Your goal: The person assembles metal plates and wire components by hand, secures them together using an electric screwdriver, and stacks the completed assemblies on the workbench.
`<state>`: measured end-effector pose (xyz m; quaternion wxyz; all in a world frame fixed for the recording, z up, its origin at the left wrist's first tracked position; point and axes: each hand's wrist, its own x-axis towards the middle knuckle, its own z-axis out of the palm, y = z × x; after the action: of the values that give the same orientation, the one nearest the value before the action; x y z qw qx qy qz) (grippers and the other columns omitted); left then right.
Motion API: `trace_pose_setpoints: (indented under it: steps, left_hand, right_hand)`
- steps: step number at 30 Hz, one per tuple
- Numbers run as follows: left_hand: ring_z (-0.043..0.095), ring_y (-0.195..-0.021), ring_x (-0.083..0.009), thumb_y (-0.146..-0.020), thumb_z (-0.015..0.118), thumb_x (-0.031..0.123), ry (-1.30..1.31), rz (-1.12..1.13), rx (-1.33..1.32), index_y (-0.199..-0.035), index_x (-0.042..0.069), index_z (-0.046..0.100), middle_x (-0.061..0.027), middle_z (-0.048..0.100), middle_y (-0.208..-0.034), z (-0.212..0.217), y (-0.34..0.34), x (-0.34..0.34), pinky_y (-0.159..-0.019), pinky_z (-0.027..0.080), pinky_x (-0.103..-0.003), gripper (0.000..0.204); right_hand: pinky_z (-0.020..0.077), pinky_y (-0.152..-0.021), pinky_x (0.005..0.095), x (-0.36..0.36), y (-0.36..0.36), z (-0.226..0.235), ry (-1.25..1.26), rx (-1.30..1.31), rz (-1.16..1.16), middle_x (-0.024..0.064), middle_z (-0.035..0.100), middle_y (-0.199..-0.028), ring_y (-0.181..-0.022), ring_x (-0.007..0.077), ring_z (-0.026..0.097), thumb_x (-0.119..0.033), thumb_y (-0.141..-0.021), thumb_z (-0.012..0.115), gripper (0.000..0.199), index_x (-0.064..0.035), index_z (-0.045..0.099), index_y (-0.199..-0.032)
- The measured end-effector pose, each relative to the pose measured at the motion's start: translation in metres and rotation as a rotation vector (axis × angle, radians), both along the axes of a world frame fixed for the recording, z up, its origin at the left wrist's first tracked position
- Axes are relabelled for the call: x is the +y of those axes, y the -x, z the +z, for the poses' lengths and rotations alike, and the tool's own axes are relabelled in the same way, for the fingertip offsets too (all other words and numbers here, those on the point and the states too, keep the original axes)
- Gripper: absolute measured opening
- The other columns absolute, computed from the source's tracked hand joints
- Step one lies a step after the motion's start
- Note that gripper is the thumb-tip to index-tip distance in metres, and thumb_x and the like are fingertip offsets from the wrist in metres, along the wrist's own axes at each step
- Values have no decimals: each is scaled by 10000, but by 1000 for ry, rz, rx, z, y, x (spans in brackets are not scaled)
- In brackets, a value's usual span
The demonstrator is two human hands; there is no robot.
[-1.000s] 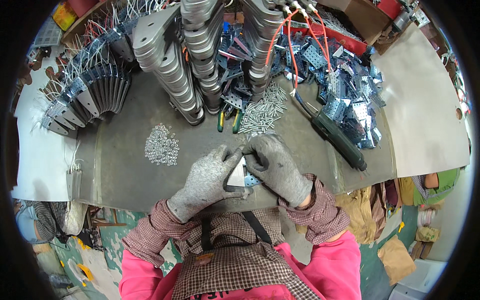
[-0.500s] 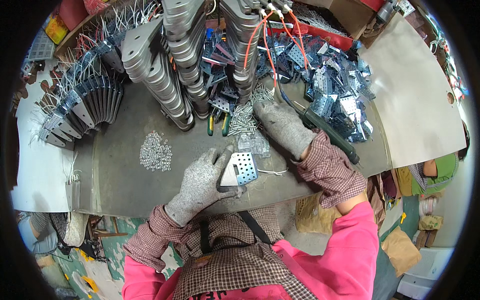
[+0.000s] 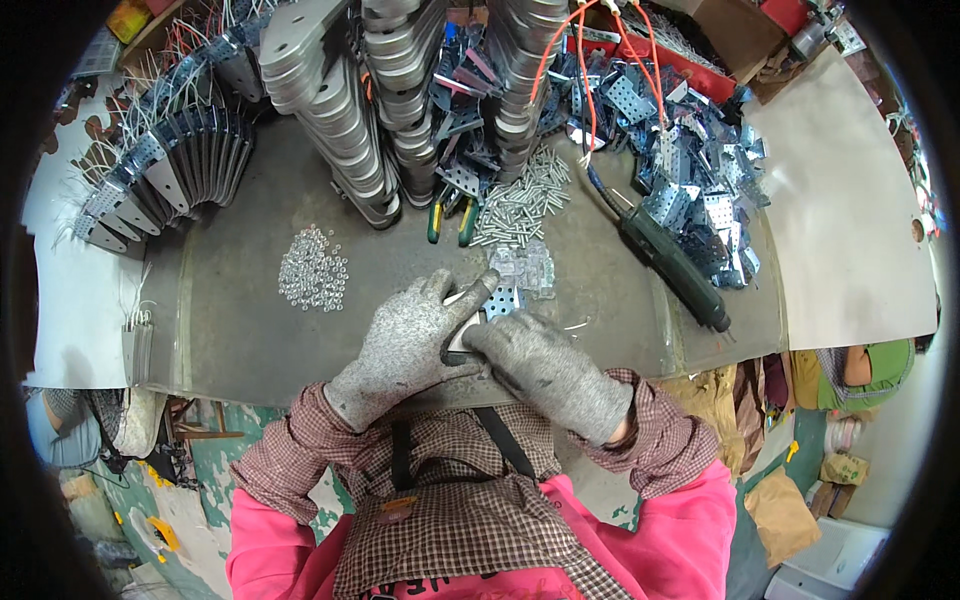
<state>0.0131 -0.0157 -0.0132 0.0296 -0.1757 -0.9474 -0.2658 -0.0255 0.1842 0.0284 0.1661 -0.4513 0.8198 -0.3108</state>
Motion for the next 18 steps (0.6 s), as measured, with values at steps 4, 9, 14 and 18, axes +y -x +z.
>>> trace_pose_setpoints:
  steps: [4, 9, 14, 18]
  left_hand:
    - [579, -1043, -365, -666, 824, 392, 48, 49, -17, -1478, 121, 380, -191, 544, -1146, 7, -8, 4, -857, 511, -450, 964]
    - [598, -1075, -257, -836, 768, 241, -596, 158, -431, -1458, 50, 367, -163, 553, -1182, 20, -49, 15, -878, 524, -384, 765]
    - [630, -862, -286, -934, 612, 187, -598, -293, -146, -1198, 30, 559, -176, 616, -976, 42, 20, 90, -786, 530, -376, 312]
    - [645, -825, -407, -930, 575, 248, -180, 136, 146, -1155, 8, 506, -241, 606, -973, 63, 201, 153, -702, 548, -512, 336]
  right_hand:
    - [498, -865, 410, 12, -21, -17, 86, 94, -8, 139, 599, -1056, -997, 328, 594, -11, -811, 615, 448, -59, 543, -1250]
    - [439, -1036, 369, 21, -75, -29, 303, -105, -398, 183, 567, -1255, -1223, 329, 541, 5, -803, 709, 673, 5, 420, -1411]
    - [490, -889, 359, 49, -63, -42, 461, -350, -900, 184, 590, -1201, -1045, 239, 598, -125, -957, 564, 594, 35, 298, -1464]
    - [487, -905, 336, 73, -62, -86, 408, -7, -879, 188, 614, -1153, -1063, 243, 616, -41, -951, 520, 463, 38, 409, -1394]
